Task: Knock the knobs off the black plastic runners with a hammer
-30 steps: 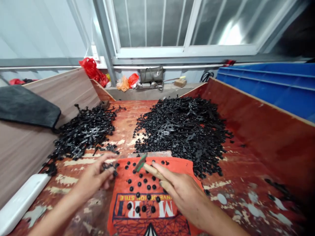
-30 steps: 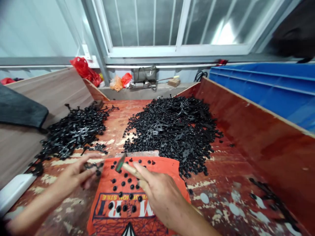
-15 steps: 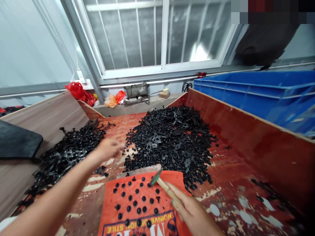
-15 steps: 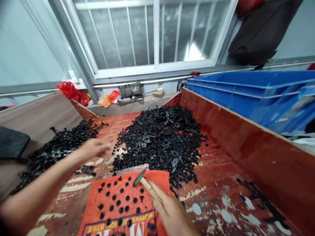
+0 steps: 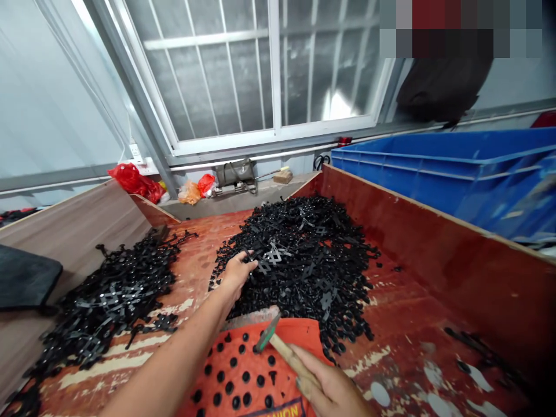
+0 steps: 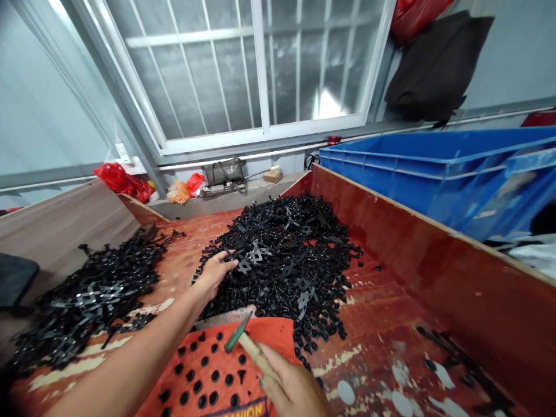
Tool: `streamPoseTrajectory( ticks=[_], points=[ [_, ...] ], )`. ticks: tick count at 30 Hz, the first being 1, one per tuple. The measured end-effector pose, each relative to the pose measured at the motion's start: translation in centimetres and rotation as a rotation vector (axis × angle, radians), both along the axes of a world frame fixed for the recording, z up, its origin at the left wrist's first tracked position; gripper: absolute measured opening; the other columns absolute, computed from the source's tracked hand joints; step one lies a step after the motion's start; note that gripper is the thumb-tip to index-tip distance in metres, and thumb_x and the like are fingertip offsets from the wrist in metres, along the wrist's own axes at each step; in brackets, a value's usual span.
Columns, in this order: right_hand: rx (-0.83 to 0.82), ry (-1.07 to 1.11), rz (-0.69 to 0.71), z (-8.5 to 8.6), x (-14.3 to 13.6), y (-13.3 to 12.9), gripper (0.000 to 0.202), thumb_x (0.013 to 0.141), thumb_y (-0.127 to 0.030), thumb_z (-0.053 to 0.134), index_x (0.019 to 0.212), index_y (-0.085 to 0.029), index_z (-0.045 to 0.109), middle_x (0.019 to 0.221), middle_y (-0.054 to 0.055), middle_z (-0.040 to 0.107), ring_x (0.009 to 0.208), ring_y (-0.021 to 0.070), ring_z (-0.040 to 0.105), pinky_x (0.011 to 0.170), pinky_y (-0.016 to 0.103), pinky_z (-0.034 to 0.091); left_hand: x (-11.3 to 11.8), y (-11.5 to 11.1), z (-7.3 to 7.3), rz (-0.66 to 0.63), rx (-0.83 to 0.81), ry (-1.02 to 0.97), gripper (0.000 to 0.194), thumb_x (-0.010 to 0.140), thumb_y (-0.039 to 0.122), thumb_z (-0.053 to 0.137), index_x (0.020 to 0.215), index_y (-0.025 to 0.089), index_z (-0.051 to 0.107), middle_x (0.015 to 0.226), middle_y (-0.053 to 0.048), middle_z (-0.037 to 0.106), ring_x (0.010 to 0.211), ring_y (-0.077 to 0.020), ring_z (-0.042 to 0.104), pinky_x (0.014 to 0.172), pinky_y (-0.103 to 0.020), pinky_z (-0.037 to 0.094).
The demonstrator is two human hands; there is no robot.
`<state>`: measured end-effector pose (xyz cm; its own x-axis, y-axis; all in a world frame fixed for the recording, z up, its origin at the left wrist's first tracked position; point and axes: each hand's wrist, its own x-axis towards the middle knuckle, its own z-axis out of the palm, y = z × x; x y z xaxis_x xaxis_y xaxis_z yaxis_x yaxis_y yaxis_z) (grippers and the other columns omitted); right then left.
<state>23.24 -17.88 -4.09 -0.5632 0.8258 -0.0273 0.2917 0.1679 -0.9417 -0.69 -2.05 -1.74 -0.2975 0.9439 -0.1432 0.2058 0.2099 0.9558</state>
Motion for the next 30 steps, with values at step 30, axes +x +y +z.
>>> streamPoseTrajectory(
  ticks=[30],
  points=[
    [-0.037,-0.148,-0.002,-1.0,-0.7,-0.7,0.061,0.094,-0.06,0.042,0.146,-0.029,0.048,0.15,-0.002,0.045,0.14,0.0272,0.039,0.116,0.041,0.025,-8.7,-19.7,5.1,-0.055,-0.125,-0.675,0.032,0.087,0.047,0.06,0.086,0.015,0.063,0.07,-0.003,0.066,0.053,-0.0109,0.054,0.054,-0.023,0.039]
  ],
)
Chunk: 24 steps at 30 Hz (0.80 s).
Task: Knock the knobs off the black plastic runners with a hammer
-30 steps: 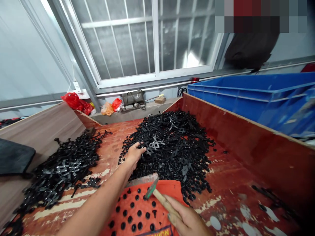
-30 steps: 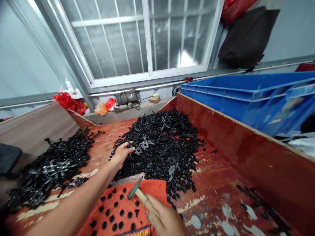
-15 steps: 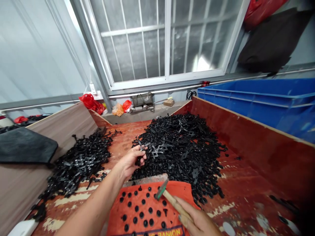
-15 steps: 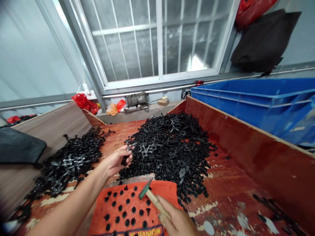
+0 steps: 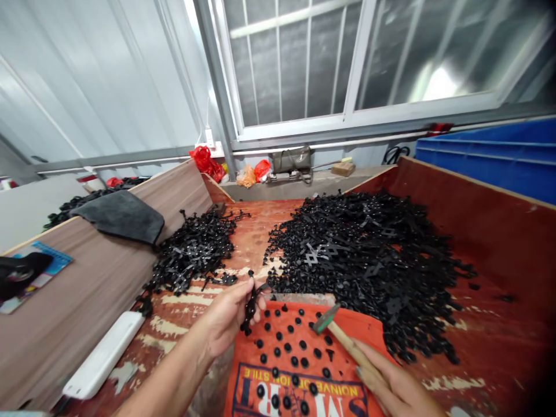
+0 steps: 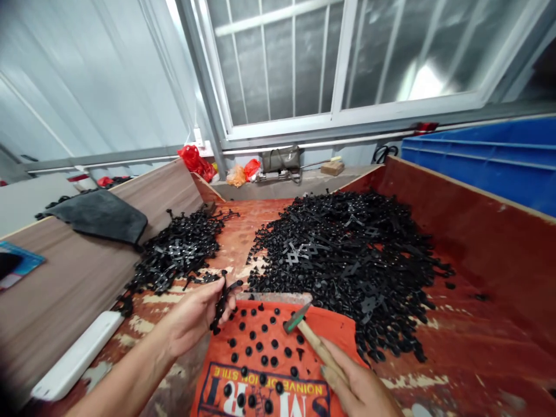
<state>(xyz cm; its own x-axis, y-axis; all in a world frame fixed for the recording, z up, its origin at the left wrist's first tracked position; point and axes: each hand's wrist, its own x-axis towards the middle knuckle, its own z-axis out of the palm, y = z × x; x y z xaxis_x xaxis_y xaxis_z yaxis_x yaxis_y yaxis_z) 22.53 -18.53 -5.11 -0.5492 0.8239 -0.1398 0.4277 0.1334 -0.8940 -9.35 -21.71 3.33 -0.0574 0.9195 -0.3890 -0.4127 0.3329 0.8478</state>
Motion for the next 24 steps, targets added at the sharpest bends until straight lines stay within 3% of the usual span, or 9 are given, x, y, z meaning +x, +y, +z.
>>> streamPoseTrajectory(
  ticks=[4,7,9,12,15,17,20,24],
  points=[
    [-0.014,-0.02,0.018,-1.1,0.4,0.3,0.062,0.092,-0.061,0.046,0.145,-0.029,0.049,0.147,0.001,0.05,0.137,0.0308,0.043,0.115,0.045,0.027,-0.8,-1.4,-1.0,0.047,-0.04,-0.002,0.033,0.085,0.046,0.061,0.087,0.014,0.065,0.068,-0.003,0.064,0.053,-0.0113,0.053,0.055,-0.023,0.038],
    [-0.015,-0.026,0.027,-1.5,0.6,0.3,0.06,0.092,-0.059,0.047,0.145,-0.032,0.049,0.145,0.001,0.052,0.136,0.0315,0.044,0.115,0.048,0.028,-1.6,-2.3,-2.0,0.026,-0.003,0.155,0.036,0.083,0.049,0.063,0.096,0.015,0.063,0.064,-0.001,0.064,0.054,-0.0133,0.055,0.06,-0.024,0.04],
    [-0.009,-0.043,0.026,-1.6,0.6,0.2,0.06,0.092,-0.059,0.047,0.146,-0.033,0.047,0.146,0.0,0.052,0.137,0.0313,0.044,0.116,0.05,0.026,-2.7,-2.9,-2.6,0.003,0.01,0.41,0.036,0.084,0.051,0.059,0.097,0.018,0.061,0.058,0.002,0.06,0.052,-0.0143,0.053,0.059,-0.024,0.038],
    [-0.006,-0.099,0.01,-1.7,0.7,0.1,0.061,0.091,-0.06,0.047,0.147,-0.033,0.046,0.146,0.0,0.052,0.137,0.0317,0.043,0.117,0.051,0.024,-4.7,-3.9,-3.1,0.006,-0.037,0.994,0.025,0.086,0.047,0.054,0.087,0.023,0.059,0.062,0.0,0.062,0.058,-0.0184,0.057,0.06,-0.026,0.036],
    [0.002,-0.109,0.013,-1.9,0.8,0.0,0.057,0.093,-0.058,0.046,0.146,-0.035,0.046,0.147,-0.002,0.051,0.137,0.0304,0.043,0.117,0.049,0.025,-5.8,-5.0,-2.3,-0.067,-0.102,1.487,0.02,0.091,0.04,0.048,0.088,0.026,0.063,0.084,-0.005,0.073,0.085,-0.0249,0.065,0.074,-0.029,0.036],
    [0.0,-0.104,0.018,-1.9,0.8,0.0,0.055,0.094,-0.056,0.045,0.146,-0.037,0.046,0.148,-0.003,0.05,0.137,0.029,0.043,0.117,0.048,0.026,-5.5,-5.3,-1.5,-0.147,-0.101,1.669,0.026,0.094,0.036,0.041,0.086,0.026,0.063,0.087,-0.006,0.074,0.089,-0.0259,0.065,0.078,-0.032,0.033],
    [-0.003,-0.124,0.014,-1.8,0.8,-0.1,0.056,0.095,-0.055,0.044,0.146,-0.035,0.046,0.147,-0.002,0.051,0.137,0.0287,0.045,0.117,0.047,0.028,-4.2,-5.1,-1.0,-0.216,-0.022,1.692,0.033,0.096,0.034,0.035,0.073,0.024,0.057,0.073,-0.003,0.07,0.074,-0.0228,0.062,0.076,-0.032,0.031],
    [0.001,-0.108,0.025,-0.9,0.5,-0.4,0.055,0.097,-0.053,0.043,0.149,-0.036,0.041,0.15,-0.004,0.047,0.139,0.0273,0.041,0.118,0.046,0.025,-3.1,-3.6,-2.9,-0.207,0.009,1.393,0.032,0.091,0.033,0.038,0.064,0.022,0.052,0.065,0.0,0.062,0.067,-0.0199,0.058,0.066,-0.027,0.032]
  ],
)
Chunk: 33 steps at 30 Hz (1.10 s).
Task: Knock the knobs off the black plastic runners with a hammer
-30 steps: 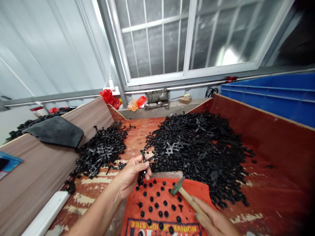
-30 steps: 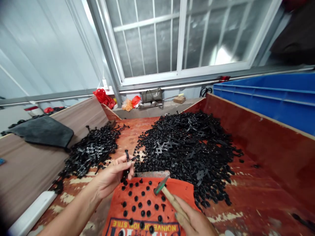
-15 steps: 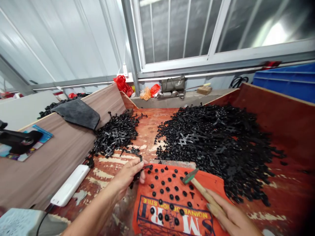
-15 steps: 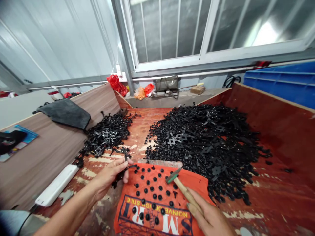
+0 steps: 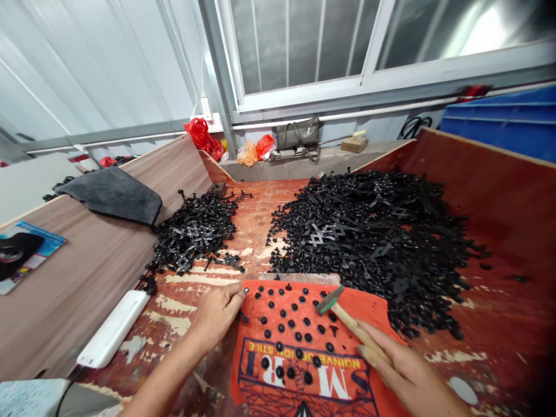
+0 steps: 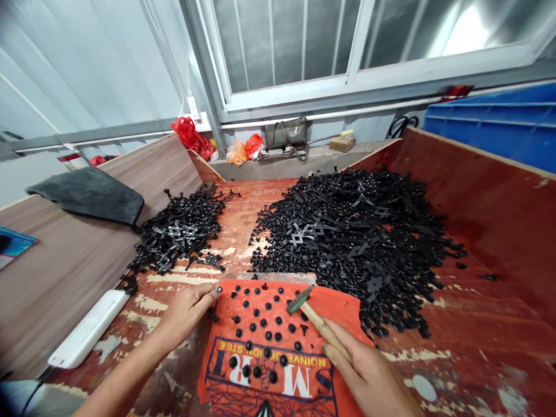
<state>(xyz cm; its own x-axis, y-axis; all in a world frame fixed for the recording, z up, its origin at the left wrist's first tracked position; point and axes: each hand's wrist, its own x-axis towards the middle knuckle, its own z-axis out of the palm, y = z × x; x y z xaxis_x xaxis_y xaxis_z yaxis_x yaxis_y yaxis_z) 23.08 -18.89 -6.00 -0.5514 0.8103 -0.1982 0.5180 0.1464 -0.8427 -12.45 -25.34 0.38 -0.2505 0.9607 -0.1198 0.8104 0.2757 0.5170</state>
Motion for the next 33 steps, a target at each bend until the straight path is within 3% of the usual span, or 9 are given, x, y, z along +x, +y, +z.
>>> streamPoseTrajectory(
  ticks=[3,6,14,20,25,28,33],
  points=[
    [-0.003,-0.004,0.017,0.6,-0.2,-0.2,0.053,0.098,-0.051,0.04,0.15,-0.039,0.038,0.152,-0.007,0.043,0.141,0.0261,0.037,0.119,0.046,0.023,0.0,1.0,-2.1,0.029,0.006,-0.197,0.03,0.086,0.033,0.039,0.06,0.022,0.048,0.062,0.001,0.057,0.066,-0.0188,0.055,0.062,-0.026,0.033],
    [0.021,-0.039,0.025,0.8,-0.2,-0.2,0.052,0.099,-0.051,0.039,0.15,-0.04,0.037,0.152,-0.006,0.044,0.141,0.0263,0.038,0.119,0.047,0.024,-0.2,1.4,-3.3,0.032,0.022,-0.271,0.03,0.085,0.035,0.04,0.058,0.022,0.045,0.06,0.002,0.053,0.064,-0.018,0.052,0.062,-0.025,0.034],
    [0.03,-0.056,0.037,0.6,-0.3,-0.1,0.053,0.099,-0.052,0.038,0.151,-0.041,0.034,0.152,-0.007,0.043,0.141,0.0258,0.039,0.119,0.047,0.025,-0.6,1.5,-4.4,0.008,0.005,-0.249,0.029,0.083,0.031,0.043,0.061,0.02,0.06,0.064,0.0,0.063,0.068,-0.0191,0.059,0.065,-0.026,0.037],
    [0.017,-0.06,-0.003,0.8,-0.4,-0.1,0.052,0.098,-0.051,0.041,0.148,-0.039,0.04,0.147,-0.005,0.051,0.136,0.0286,0.045,0.117,0.048,0.028,-0.5,1.5,-4.5,-0.009,-0.018,-0.216,0.028,0.082,0.029,0.045,0.061,0.02,0.062,0.059,0.001,0.061,0.06,-0.0167,0.054,0.06,-0.025,0.033],
    [0.112,-0.096,0.106,4.6,-3.9,0.3,0.047,0.101,-0.045,0.036,0.148,-0.048,0.035,0.143,-0.011,0.053,0.129,0.0277,0.054,0.107,0.044,0.043,-0.4,1.9,-3.4,0.002,-0.075,-0.057,0.028,0.079,0.026,0.048,0.053,0.02,0.057,0.05,0.003,0.052,0.053,-0.014,0.046,0.055,-0.025,0.025],
    [0.224,-0.103,0.199,6.8,-7.0,0.7,0.048,0.101,-0.035,0.038,0.148,-0.048,0.036,0.136,-0.007,0.061,0.113,0.0259,0.067,0.092,0.038,0.054,-0.5,2.1,-3.2,0.009,-0.103,-0.118,0.027,0.078,0.027,0.05,0.055,0.02,0.062,0.051,0.002,0.056,0.053,-0.0147,0.047,0.056,-0.025,0.027],
    [0.465,-0.067,0.269,7.3,-10.9,1.2,0.053,0.101,-0.021,0.04,0.15,-0.041,0.035,0.12,0.0,0.073,0.1,0.0216,0.072,0.083,0.032,0.057,-0.8,2.1,-3.6,0.012,-0.112,-0.288,0.028,0.079,0.032,0.05,0.066,0.018,0.071,0.063,0.0,0.066,0.061,-0.0168,0.054,0.06,-0.025,0.035]
  ],
)
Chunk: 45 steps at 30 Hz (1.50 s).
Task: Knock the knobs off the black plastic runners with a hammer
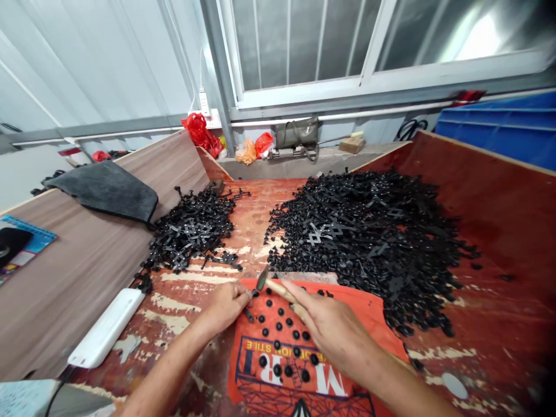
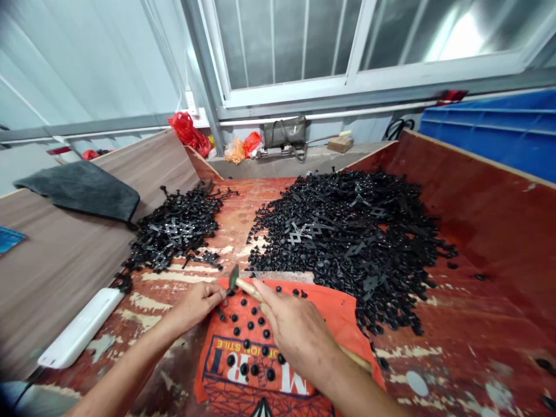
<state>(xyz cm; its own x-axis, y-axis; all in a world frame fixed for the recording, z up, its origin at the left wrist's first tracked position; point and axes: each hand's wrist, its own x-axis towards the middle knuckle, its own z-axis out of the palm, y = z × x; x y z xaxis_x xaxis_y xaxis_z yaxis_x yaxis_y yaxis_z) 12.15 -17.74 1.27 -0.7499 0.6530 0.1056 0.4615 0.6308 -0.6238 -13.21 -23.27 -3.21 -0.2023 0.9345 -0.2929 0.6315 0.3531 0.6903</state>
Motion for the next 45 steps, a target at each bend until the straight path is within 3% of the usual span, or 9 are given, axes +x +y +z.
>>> streamPoseTrajectory(
  ticks=[6,12,17,21,24,29,35,39,45],
  points=[
    [0.134,-0.046,-0.017,-1.3,-1.4,-0.3,0.057,0.099,-0.019,0.042,0.152,-0.039,0.032,0.107,0.001,0.077,0.09,0.0212,0.074,0.075,0.03,0.057,0.0,-0.2,-0.7,0.007,0.018,-0.038,0.029,0.081,0.034,0.051,0.066,0.017,0.069,0.06,0.0,0.063,0.059,-0.0158,0.052,0.057,-0.024,0.033],
    [0.197,-0.077,-0.061,-1.2,-1.5,-0.1,0.058,0.1,-0.02,0.038,0.155,-0.034,0.026,0.104,0.004,0.077,0.085,0.0216,0.074,0.07,0.03,0.056,0.1,-0.3,-1.1,-0.024,0.05,-0.062,0.03,0.083,0.036,0.051,0.066,0.016,0.065,0.057,0.002,0.056,0.055,-0.0133,0.044,0.054,-0.024,0.028],
    [0.167,-0.268,0.008,-1.6,-2.0,-0.2,0.057,0.1,-0.021,0.042,0.153,-0.037,0.031,0.099,0.003,0.078,0.082,0.0235,0.075,0.062,0.029,0.054,0.1,-0.5,-0.8,-0.006,0.071,-0.081,0.03,0.081,0.039,0.057,0.06,0.017,0.061,0.055,0.002,0.053,0.056,-0.0138,0.043,0.054,-0.024,0.027],
    [0.123,-0.125,-0.046,-1.3,-1.7,0.0,0.058,0.1,-0.021,0.042,0.154,-0.034,0.028,0.113,0.003,0.075,0.089,0.0231,0.074,0.069,0.031,0.058,0.0,-0.7,-1.1,-0.016,0.084,-0.1,0.03,0.082,0.04,0.056,0.063,0.017,0.064,0.059,0.001,0.057,0.059,-0.0147,0.047,0.057,-0.024,0.031],
    [0.066,-0.014,-0.083,-0.1,-0.8,0.4,0.054,0.101,-0.022,0.039,0.153,-0.034,0.031,0.129,0.003,0.068,0.104,0.0231,0.071,0.085,0.036,0.058,-0.2,-0.7,-1.6,-0.007,0.077,-0.126,0.032,0.083,0.041,0.053,0.067,0.016,0.065,0.062,0.0,0.061,0.06,-0.0151,0.05,0.059,-0.024,0.035],
    [0.009,-0.02,-0.069,0.7,0.9,0.7,0.051,0.103,-0.022,0.032,0.152,-0.039,0.032,0.141,-0.002,0.057,0.118,0.0222,0.064,0.099,0.043,0.053,-0.5,-0.9,-1.1,0.017,0.093,-0.184,0.034,0.084,0.043,0.052,0.071,0.016,0.067,0.069,-0.003,0.067,0.066,-0.0176,0.056,0.065,-0.026,0.04],
    [-0.088,-0.071,-0.097,-0.4,2.2,0.2,0.055,0.103,-0.023,0.033,0.153,-0.045,0.023,0.144,-0.007,0.054,0.119,0.0216,0.063,0.097,0.042,0.053,-0.1,-2.5,0.2,-0.019,0.071,-0.252,0.036,0.082,0.048,0.056,0.071,0.016,0.068,0.069,-0.003,0.068,0.068,-0.0181,0.058,0.066,-0.025,0.042],
    [-0.089,-0.133,-0.118,-0.4,2.5,-0.2,0.055,0.102,-0.023,0.034,0.152,-0.044,0.024,0.139,-0.004,0.059,0.111,0.0238,0.068,0.088,0.042,0.057,0.1,-3.6,-0.6,0.027,0.058,-0.237,0.036,0.083,0.05,0.056,0.072,0.017,0.067,0.069,-0.001,0.066,0.07,-0.019,0.057,0.067,-0.026,0.042],
    [-0.069,-0.096,-0.072,0.2,2.2,-0.9,0.056,0.102,-0.02,0.038,0.151,-0.045,0.028,0.14,-0.006,0.058,0.116,0.0208,0.065,0.092,0.037,0.056,0.4,-4.1,-1.0,0.041,0.034,-0.377,0.039,0.082,0.053,0.057,0.075,0.016,0.065,0.075,-0.003,0.065,0.075,-0.0188,0.056,0.07,-0.026,0.041]
  ],
)
